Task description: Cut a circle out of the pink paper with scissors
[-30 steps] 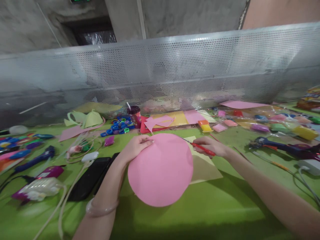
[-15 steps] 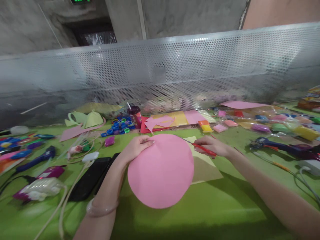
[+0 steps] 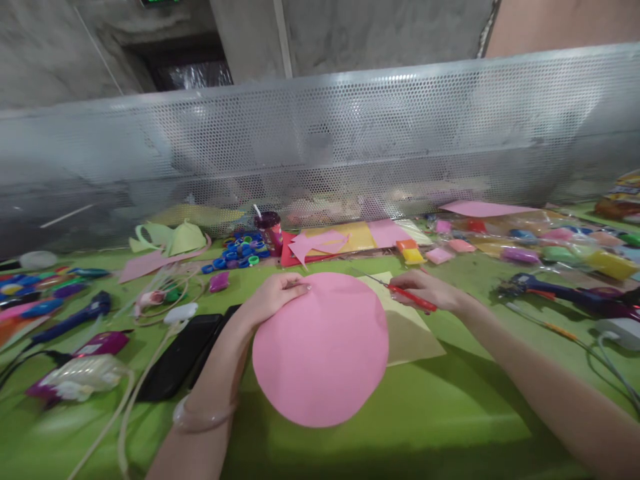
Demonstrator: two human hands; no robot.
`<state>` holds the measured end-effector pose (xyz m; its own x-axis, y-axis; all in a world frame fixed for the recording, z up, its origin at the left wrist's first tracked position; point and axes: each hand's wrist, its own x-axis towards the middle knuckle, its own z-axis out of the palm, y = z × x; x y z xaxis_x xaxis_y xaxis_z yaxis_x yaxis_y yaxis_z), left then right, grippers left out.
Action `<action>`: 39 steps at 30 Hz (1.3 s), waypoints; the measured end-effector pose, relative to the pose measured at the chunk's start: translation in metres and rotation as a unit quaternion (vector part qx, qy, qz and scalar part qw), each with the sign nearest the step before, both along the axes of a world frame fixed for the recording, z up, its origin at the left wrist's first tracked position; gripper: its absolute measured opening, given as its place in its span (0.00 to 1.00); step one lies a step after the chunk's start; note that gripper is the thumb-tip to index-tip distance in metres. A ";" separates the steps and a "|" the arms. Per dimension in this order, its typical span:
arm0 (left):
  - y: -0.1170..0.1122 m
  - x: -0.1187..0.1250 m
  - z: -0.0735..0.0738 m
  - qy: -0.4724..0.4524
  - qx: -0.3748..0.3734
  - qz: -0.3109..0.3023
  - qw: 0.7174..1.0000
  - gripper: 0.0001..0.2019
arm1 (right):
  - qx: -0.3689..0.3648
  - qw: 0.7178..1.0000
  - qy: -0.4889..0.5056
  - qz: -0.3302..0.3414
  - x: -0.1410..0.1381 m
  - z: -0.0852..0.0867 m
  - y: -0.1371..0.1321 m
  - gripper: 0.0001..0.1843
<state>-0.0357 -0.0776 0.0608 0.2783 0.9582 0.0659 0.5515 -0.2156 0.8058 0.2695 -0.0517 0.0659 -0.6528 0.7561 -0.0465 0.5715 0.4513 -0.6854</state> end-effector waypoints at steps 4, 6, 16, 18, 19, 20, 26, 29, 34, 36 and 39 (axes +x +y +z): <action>0.000 0.001 0.001 0.005 -0.003 -0.014 1.000 0.14 | 0.001 1.000 -0.016 0.009 -0.002 -0.001 0.000 0.19; 0.000 0.002 0.001 0.007 -0.004 -0.015 1.000 0.14 | 0.001 1.000 -0.024 0.016 -0.003 -0.002 0.000 0.19; 0.000 0.002 0.000 0.007 0.005 -0.023 1.000 0.14 | 0.001 0.999 -0.023 0.032 -0.002 -0.006 0.003 0.16; 0.000 0.002 0.000 0.011 0.005 -0.023 1.000 0.15 | -0.001 0.999 -0.016 0.031 -0.002 -0.007 0.003 0.15; 0.000 0.002 0.000 0.011 0.005 -0.023 1.000 0.15 | -0.002 0.999 -0.013 0.030 -0.003 -0.007 0.003 0.16; 0.000 0.002 0.000 0.011 0.005 -0.022 1.000 0.15 | -0.004 1.000 -0.011 0.029 -0.003 -0.007 0.003 0.16; 0.000 0.002 -0.001 0.002 0.004 -0.019 1.000 0.14 | -0.013 1.000 -0.002 0.025 -0.004 -0.008 0.002 0.16; 0.000 0.002 -0.001 0.002 0.005 -0.022 1.000 0.14 | -0.022 0.999 0.002 0.024 -0.004 -0.007 0.002 0.15; -0.001 0.002 0.000 -0.005 -0.001 -0.016 1.000 0.13 | -0.028 0.999 0.001 0.028 -0.004 -0.007 0.002 0.15; -0.001 0.002 0.000 -0.006 -0.002 -0.016 1.000 0.13 | -0.026 0.999 0.000 0.030 -0.003 -0.006 0.002 0.16; -0.001 0.002 0.000 -0.009 -0.005 -0.019 1.000 0.13 | -0.020 0.999 -0.006 0.037 -0.003 -0.005 0.002 0.17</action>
<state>-0.0340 -0.0788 0.0612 0.3135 0.9476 0.0621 0.5286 -0.2284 0.8176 0.2663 -0.0500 0.0608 -0.7058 0.7034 -0.0837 0.5461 0.4650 -0.6968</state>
